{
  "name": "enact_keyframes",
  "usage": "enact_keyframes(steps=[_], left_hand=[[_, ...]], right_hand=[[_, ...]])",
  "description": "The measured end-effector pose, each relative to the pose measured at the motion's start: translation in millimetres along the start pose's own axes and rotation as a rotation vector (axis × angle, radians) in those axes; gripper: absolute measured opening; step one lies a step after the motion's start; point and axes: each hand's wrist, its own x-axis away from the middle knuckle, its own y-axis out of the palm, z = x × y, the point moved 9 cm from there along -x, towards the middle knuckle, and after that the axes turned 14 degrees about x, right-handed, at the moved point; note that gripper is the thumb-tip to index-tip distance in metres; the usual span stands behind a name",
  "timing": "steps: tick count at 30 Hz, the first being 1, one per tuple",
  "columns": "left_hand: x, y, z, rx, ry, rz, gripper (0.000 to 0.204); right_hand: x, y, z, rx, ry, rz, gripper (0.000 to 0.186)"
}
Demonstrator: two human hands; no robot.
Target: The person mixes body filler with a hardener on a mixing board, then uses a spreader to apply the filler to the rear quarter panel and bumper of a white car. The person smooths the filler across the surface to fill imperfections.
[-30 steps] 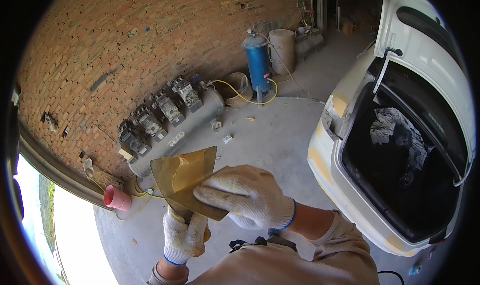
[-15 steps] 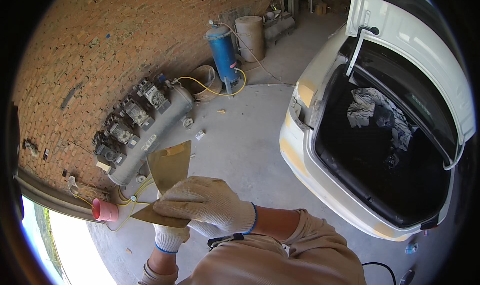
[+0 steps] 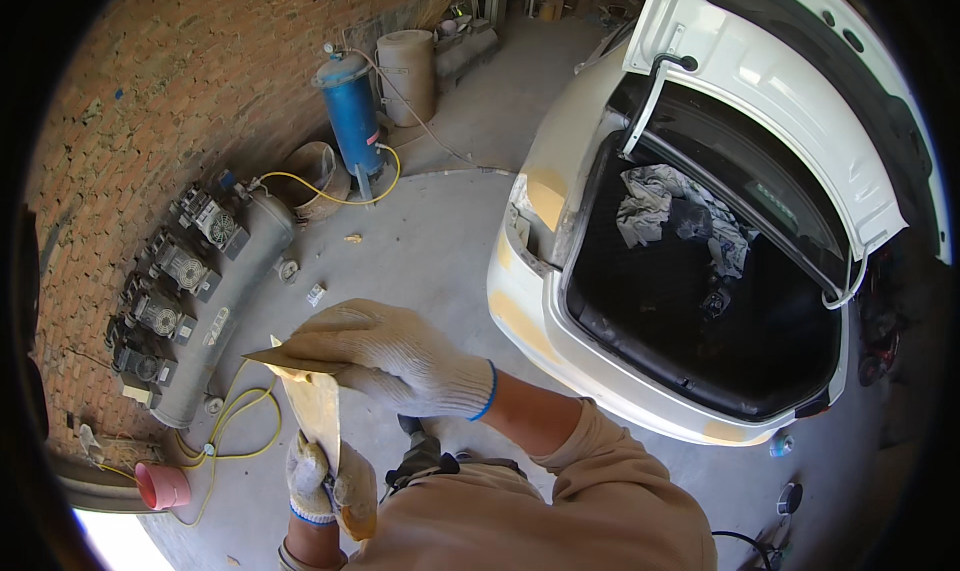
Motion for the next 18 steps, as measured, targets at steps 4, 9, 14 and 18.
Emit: enact_keyframes(steps=[4,9,14,18], left_hand=[[-58,-3,52,-0.246,0.161,0.04,0.051],[-118,3,129,-0.575,0.24,0.086,0.025],[-172,32,160,-0.858,0.376,0.033,0.013],[-211,22,178,-0.873,0.292,0.093,0.009]], right_hand=[[-32,-7,48,0.34,0.066,-0.195,0.037],[-91,-25,51,0.61,0.105,0.165,0.032],[-127,15,47,0.717,-0.042,0.209,0.041],[-144,0,84,0.579,-0.127,0.248,0.049]])
